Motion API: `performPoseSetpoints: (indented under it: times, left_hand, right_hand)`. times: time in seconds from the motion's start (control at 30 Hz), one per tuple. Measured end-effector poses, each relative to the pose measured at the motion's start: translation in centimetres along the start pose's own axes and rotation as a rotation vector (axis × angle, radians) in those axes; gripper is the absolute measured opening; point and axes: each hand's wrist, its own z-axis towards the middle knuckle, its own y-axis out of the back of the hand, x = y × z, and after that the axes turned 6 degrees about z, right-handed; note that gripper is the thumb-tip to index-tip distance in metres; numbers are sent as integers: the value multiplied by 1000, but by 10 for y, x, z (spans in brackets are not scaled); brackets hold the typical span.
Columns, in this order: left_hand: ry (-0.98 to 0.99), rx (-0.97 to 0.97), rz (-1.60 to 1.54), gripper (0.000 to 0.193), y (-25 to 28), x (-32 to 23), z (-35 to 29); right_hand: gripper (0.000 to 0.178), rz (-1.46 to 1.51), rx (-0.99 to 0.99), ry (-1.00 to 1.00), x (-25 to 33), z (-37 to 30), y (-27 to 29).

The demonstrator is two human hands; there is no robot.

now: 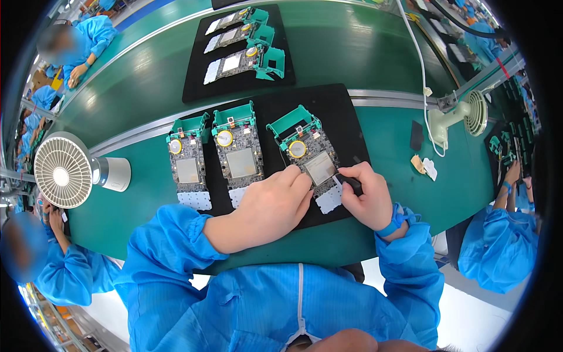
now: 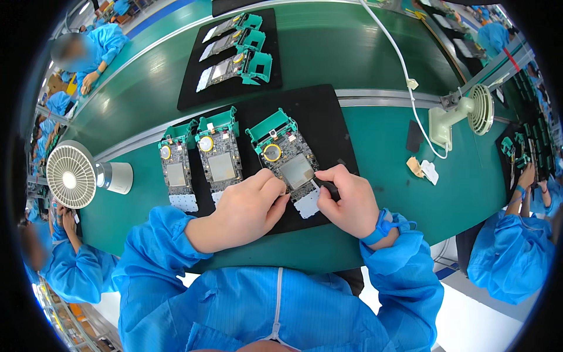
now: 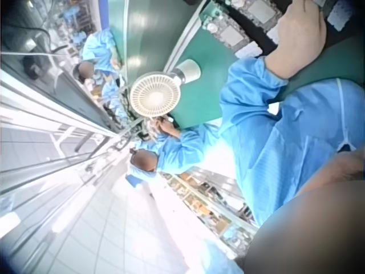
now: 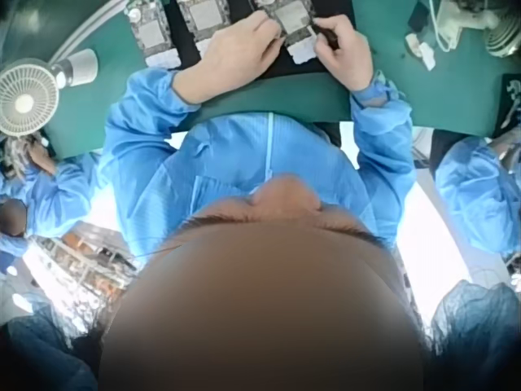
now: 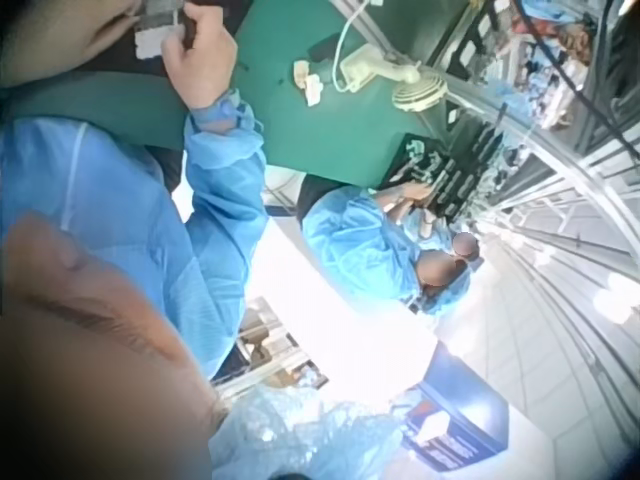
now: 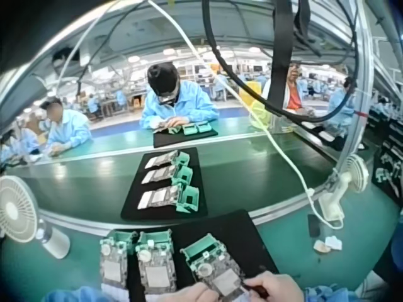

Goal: Assembling electronic components onto circuit boards on a factory production line.

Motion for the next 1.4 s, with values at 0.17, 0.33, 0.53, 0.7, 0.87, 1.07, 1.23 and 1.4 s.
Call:
performPoseSetpoints:
  times: [0.17,0.33,0.53,0.7,0.87,1.07,1.23,1.4]
  left_hand:
    - [12,2,0,13,-3,0,-2]
    - [26,9,-11,13,-2,0,-2]
    - [11,-1,-17,14,-2,2,-3]
    - [-3,26,-2,14,0,2,-3]
    - [-13,5,6,14,-1,2,-5]
    - [4,107,-34,15,15,1,-4]
    - [334,309,-611,23,45,3,4]
    - [-115,57,-334,44,41,7,31]
  right_hand:
    - [25,-89,-1,-3,4,-1,-3]
    - [25,-119,4,-9,2,-3,-4]
    - [25,-152,6,30,5,-2,-7]
    - [23,-244,9,22,11,-2,-8]
    - [23,-82,-41,-13,4,-3,-7]
    - [24,291,-223,-115,-6,-1,1]
    - [11,-98,-127,51,17,6,18]
    - [24,-511,-91,-2,60,15,11]
